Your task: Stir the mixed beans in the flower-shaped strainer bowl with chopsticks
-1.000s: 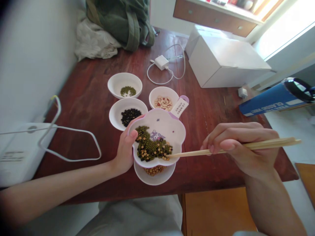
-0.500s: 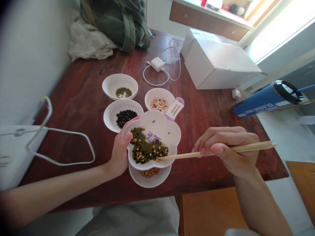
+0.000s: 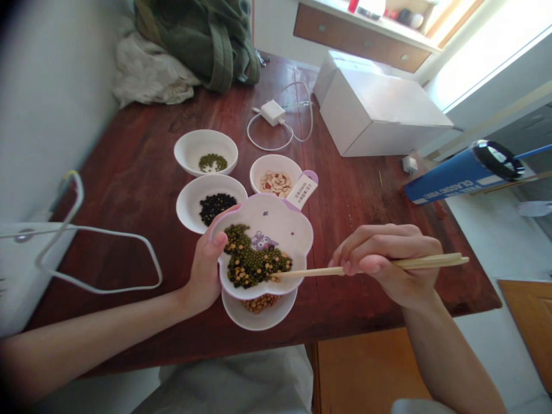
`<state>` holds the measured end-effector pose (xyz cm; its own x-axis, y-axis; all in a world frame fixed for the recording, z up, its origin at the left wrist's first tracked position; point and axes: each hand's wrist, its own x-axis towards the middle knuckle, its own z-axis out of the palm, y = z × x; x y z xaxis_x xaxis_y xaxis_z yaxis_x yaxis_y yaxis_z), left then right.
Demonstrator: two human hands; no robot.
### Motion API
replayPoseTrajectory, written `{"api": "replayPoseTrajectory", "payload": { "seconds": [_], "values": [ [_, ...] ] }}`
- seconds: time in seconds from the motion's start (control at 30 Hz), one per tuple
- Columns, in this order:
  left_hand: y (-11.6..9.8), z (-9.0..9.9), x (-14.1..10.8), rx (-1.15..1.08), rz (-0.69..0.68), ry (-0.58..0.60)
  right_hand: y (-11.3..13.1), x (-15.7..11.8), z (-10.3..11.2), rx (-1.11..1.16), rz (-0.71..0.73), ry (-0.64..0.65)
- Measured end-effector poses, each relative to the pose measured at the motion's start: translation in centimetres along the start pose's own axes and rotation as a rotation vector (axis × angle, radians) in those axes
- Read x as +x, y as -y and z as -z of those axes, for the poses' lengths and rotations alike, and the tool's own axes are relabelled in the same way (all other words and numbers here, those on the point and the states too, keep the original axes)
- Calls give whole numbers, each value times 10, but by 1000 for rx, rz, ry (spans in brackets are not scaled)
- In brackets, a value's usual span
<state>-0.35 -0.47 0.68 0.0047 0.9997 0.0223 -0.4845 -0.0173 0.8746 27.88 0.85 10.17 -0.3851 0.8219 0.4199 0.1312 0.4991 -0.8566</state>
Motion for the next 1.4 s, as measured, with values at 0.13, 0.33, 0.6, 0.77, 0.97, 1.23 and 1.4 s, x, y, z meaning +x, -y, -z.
{"api": "replayPoseTrajectory", "payload": {
  "seconds": [0.13,0.33,0.6,0.77,0.97,1.23,1.4],
  "values": [
    [0,0,0,-15,5,4,-4,-1,4,4,3,-3],
    [0,0,0,-6,7,3,2,-9,-2,103,11,-215],
    [-2,-1,0,13,11,18,-6,5,-24,47,121,-120],
    [-3,-1,-1,13,14,23,-20,18,-32,68,195,51],
    [-6,-2,-1,27,26,30,-29,17,-34,174,151,40],
    [-7,-3,-2,11,38,27,-36,13,-34,234,100,-34],
    [-6,-3,-1,-3,24,33,-41,10,-33,303,68,-51]
  ]
}}
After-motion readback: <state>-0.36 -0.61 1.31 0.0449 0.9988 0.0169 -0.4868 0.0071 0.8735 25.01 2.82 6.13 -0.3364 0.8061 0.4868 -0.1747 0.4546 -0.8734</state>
